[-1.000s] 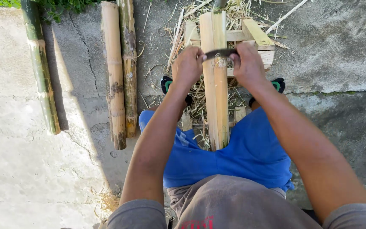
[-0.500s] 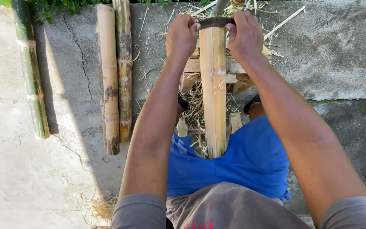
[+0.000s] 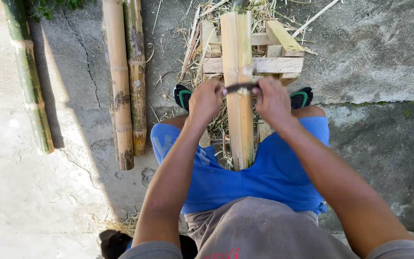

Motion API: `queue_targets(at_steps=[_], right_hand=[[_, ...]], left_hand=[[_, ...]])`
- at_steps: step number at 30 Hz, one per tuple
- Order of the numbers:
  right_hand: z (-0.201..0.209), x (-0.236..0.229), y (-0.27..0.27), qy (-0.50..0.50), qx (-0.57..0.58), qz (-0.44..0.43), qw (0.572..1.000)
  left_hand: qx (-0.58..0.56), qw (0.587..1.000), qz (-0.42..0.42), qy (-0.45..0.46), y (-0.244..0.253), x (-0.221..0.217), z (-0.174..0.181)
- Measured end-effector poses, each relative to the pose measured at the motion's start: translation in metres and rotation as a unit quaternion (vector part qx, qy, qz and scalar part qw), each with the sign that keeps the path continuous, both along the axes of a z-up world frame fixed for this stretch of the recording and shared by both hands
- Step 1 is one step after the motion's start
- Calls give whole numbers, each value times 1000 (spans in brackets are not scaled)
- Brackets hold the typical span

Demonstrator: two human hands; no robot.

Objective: Shaving and peeling bamboo stalks using a hand-held sickle.

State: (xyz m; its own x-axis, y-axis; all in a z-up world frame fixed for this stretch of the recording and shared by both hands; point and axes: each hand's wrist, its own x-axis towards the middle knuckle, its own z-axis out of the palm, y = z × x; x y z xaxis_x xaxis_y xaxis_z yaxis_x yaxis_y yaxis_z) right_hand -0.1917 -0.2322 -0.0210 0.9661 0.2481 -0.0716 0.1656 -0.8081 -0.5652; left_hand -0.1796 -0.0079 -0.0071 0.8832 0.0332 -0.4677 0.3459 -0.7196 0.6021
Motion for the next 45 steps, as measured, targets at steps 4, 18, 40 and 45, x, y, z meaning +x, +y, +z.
queue_targets(at_steps=[4, 18, 40, 45], right_hand=[[14, -101, -8, 120, 18, -22, 992], [-27, 83, 1, 120, 84, -84, 986], [-52, -39, -9, 97, 172, -76, 977], [-30, 20, -8, 180, 131, -95, 970]], left_hand=[[-27, 995, -16, 100, -7, -93, 26], [95, 995, 7, -12, -27, 91, 24], [106, 979, -19, 172, -17, 17, 29], [105, 994, -21, 30, -19, 46, 14]])
